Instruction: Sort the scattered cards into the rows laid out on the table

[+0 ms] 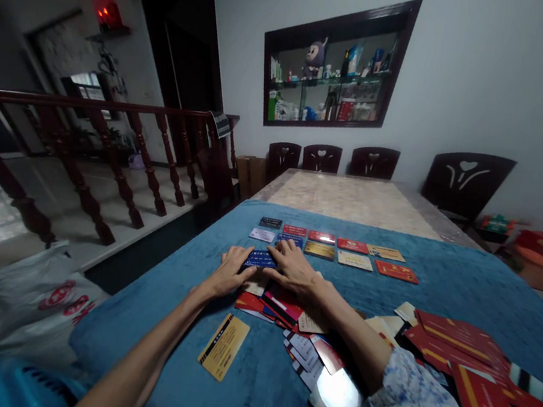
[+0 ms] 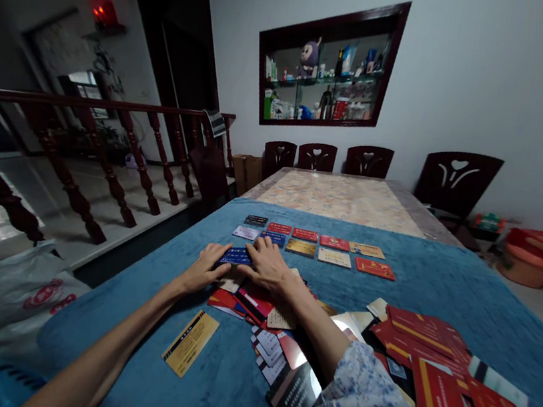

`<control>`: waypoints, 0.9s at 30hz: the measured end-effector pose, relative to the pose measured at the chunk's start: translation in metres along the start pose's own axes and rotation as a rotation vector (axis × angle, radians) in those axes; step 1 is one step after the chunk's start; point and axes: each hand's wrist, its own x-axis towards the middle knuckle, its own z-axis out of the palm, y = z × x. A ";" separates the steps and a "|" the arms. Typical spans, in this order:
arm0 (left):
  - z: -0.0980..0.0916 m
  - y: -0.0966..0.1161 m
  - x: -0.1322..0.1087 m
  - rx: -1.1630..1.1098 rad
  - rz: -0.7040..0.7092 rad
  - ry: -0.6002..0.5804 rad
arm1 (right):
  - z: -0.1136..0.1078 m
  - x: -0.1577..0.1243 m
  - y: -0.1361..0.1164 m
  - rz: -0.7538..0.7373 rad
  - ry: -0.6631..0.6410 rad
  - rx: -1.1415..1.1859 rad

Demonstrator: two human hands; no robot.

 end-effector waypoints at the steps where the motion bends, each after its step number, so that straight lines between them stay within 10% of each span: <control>1: 0.000 -0.001 0.000 -0.003 -0.002 -0.006 | 0.000 0.000 0.001 -0.009 -0.009 -0.003; 27: -0.032 -0.013 0.008 0.084 0.084 -0.082 | -0.020 0.009 0.006 -0.067 -0.128 0.023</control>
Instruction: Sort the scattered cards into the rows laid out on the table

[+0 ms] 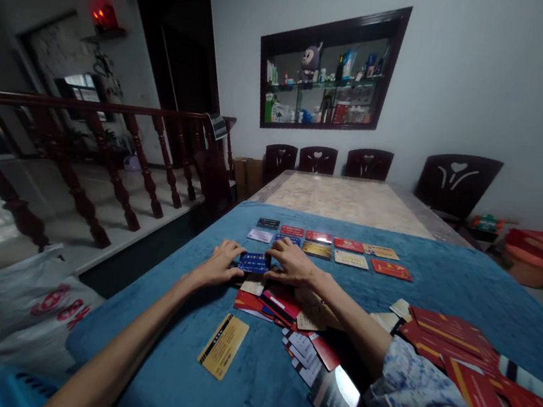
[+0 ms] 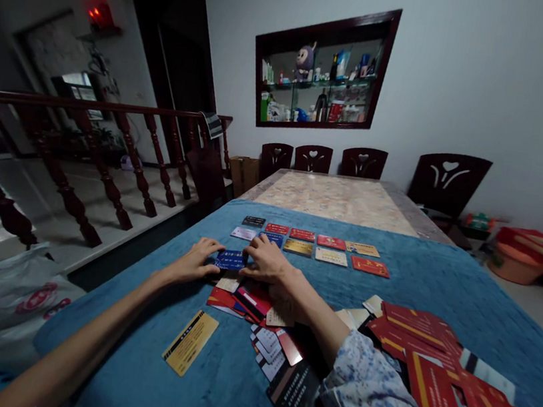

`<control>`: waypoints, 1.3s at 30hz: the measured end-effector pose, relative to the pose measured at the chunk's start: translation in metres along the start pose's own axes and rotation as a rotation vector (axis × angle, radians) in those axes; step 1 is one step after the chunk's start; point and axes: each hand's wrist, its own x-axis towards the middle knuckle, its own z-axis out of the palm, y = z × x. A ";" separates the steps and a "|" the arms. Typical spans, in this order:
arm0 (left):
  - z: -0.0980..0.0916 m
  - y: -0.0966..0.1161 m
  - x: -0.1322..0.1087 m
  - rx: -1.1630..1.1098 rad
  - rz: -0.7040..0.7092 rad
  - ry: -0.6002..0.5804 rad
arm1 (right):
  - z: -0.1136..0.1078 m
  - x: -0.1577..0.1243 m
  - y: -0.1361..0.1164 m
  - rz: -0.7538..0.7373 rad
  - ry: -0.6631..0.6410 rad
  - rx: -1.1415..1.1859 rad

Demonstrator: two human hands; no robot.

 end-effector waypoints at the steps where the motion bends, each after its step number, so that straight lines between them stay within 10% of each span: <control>1: -0.001 0.000 0.003 0.004 0.003 -0.002 | -0.002 -0.001 0.001 0.011 0.000 -0.005; 39: 0.036 0.020 0.164 0.207 -0.031 -0.231 | -0.001 0.012 0.105 0.367 -0.205 -0.166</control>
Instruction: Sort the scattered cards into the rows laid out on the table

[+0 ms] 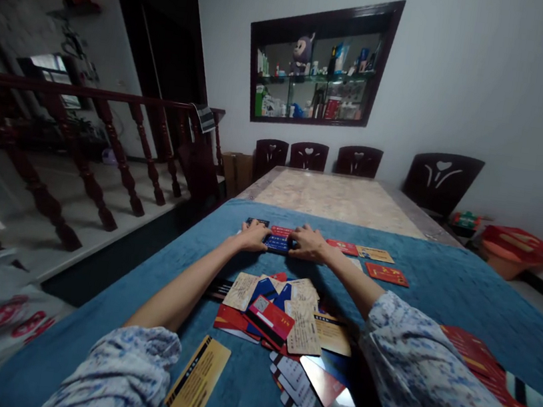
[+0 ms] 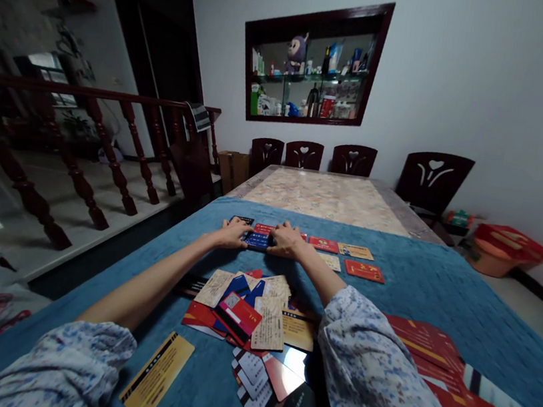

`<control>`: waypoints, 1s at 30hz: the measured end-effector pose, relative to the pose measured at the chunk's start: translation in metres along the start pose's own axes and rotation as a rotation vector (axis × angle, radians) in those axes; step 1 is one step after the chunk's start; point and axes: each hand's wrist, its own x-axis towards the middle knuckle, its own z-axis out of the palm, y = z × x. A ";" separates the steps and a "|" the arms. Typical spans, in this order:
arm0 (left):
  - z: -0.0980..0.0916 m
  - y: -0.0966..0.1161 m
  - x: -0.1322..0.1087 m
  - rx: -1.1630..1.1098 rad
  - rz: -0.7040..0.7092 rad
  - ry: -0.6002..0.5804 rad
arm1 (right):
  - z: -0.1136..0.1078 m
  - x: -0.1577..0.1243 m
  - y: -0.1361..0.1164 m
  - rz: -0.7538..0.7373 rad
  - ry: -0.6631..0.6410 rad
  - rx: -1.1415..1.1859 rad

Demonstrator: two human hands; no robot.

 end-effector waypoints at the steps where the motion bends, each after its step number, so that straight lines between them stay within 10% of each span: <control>1: 0.000 0.000 0.001 0.005 -0.005 -0.011 | 0.001 0.001 0.000 0.002 -0.008 0.002; 30: -0.008 0.002 -0.007 -0.014 -0.028 -0.055 | 0.005 0.017 0.004 0.036 -0.119 0.024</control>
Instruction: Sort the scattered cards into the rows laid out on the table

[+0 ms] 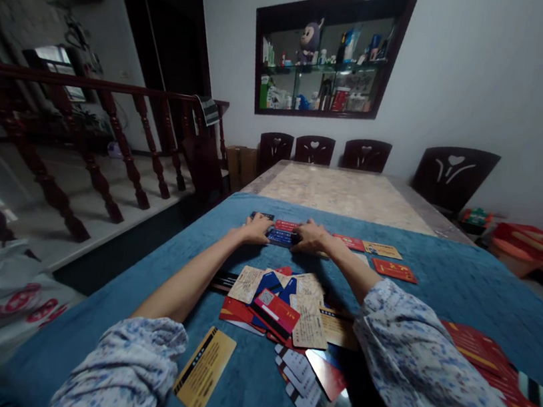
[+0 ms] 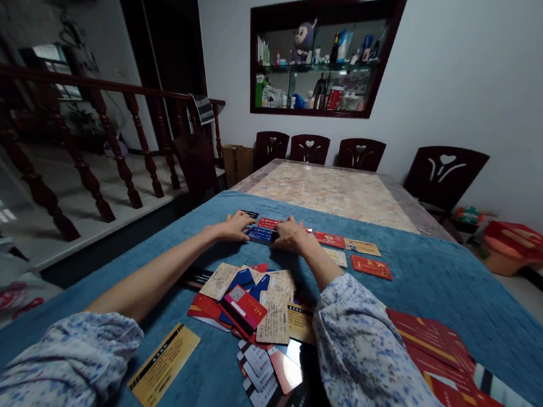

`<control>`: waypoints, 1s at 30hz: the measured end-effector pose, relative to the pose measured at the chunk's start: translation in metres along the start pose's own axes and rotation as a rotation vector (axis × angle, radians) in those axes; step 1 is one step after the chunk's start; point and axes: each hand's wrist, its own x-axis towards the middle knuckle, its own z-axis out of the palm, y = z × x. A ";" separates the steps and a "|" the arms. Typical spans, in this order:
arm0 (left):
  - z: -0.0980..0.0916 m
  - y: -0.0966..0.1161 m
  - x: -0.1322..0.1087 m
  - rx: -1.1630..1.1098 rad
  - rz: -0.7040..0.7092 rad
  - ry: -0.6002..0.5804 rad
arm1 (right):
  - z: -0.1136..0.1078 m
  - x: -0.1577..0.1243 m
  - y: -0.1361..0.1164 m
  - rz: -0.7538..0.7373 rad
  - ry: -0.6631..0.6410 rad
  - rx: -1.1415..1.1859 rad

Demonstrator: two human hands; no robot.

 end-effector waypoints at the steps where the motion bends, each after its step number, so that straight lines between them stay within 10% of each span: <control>1: 0.000 -0.001 -0.004 -0.006 0.004 0.027 | -0.001 -0.002 0.000 -0.005 0.015 -0.008; 13: 0.015 -0.011 -0.078 -0.018 0.021 0.248 | -0.018 -0.043 -0.037 -0.203 0.207 0.071; 30: 0.027 0.018 -0.164 -0.068 0.023 0.200 | 0.009 -0.060 -0.098 -0.495 0.172 0.252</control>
